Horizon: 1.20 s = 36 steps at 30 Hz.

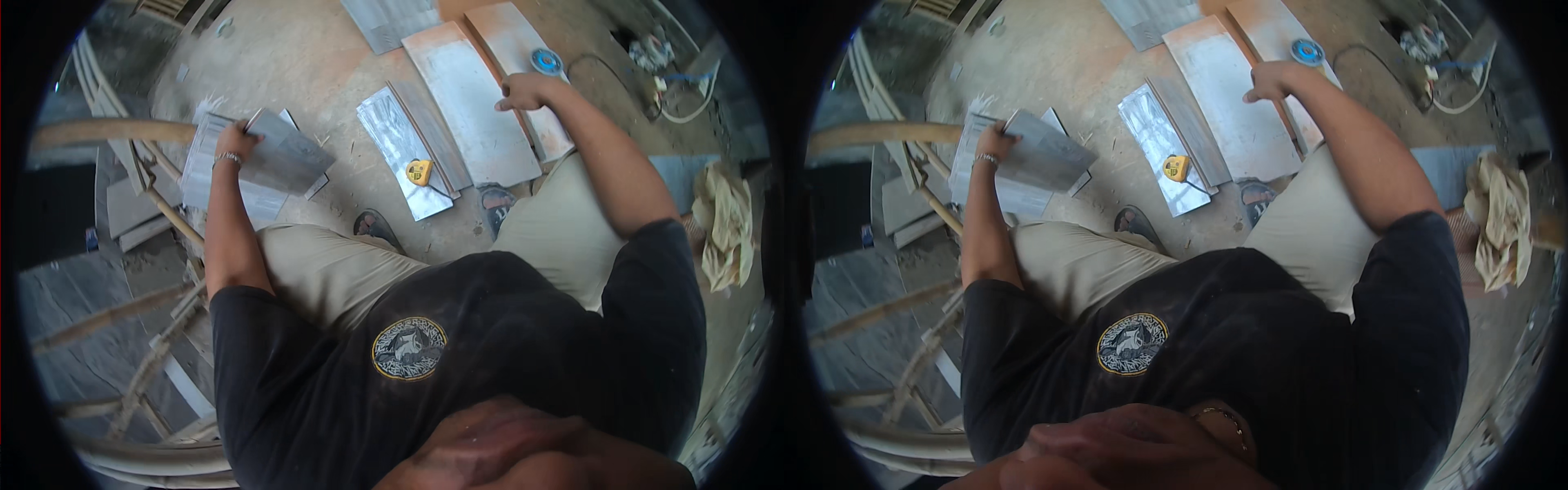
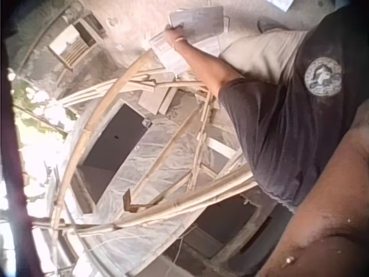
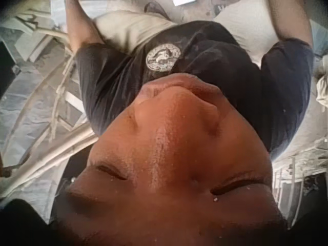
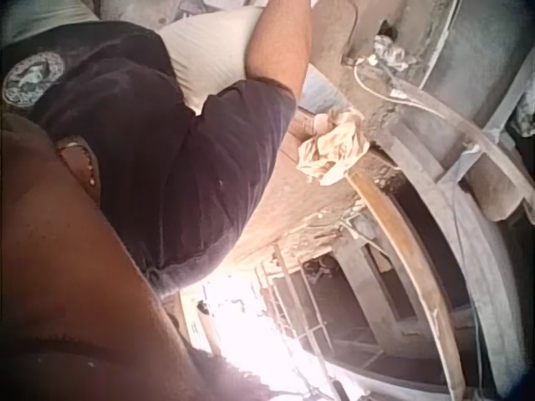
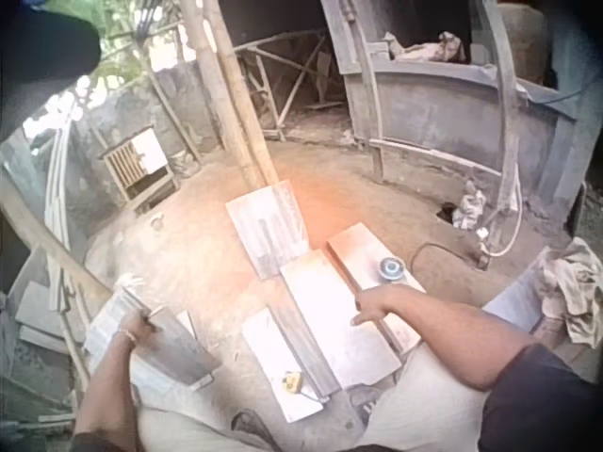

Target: Measuring, cutting, and cleaning floor tiles using an angle grinder and a measuring tape.

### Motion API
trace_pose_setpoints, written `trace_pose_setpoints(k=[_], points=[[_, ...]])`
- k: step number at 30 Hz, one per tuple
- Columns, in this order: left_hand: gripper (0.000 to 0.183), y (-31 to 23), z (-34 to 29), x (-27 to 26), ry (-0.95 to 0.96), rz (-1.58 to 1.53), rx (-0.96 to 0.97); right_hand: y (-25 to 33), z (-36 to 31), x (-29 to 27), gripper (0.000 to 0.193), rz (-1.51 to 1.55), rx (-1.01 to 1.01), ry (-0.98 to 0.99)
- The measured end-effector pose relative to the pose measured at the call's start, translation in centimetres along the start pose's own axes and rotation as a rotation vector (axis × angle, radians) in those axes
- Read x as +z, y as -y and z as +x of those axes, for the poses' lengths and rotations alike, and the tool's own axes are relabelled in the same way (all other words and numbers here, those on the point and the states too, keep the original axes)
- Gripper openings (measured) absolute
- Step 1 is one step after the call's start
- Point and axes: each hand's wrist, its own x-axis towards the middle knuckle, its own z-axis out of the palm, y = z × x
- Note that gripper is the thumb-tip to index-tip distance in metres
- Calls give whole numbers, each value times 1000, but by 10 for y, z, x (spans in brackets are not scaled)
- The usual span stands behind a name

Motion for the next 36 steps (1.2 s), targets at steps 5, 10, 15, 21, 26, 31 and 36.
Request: trace_pose_setpoints(k=[5, 10, 15, 21, 26, 31, 36], points=[[32, -88, -29, -92, -115, -237, 239, 48, -2, -18, 88, 367, -368, -472], [39, -170, -51, -139, -301, -375, 549, 102, -6, -53, 87, 321, -639, -1003], [23, -209, -21, -124, -202, -1031, 625, 90, -19, -87, 57, 526, -492, -640], [68, -225, 6, -105, -447, -783, 491, 48, 15, -32, 32, 267, -265, -517], [71, -224, -69, -155, -427, -1037, 717, 9, 42, 39, 35, 134, -102, -366], [76, -217, -109, -101, -254, -793, 665, 4, 56, 74, 38, 112, -17, -366], [65, -181, -95, -66, -189, -563, 585, 13, 58, 76, 43, 216, 12, -438]])
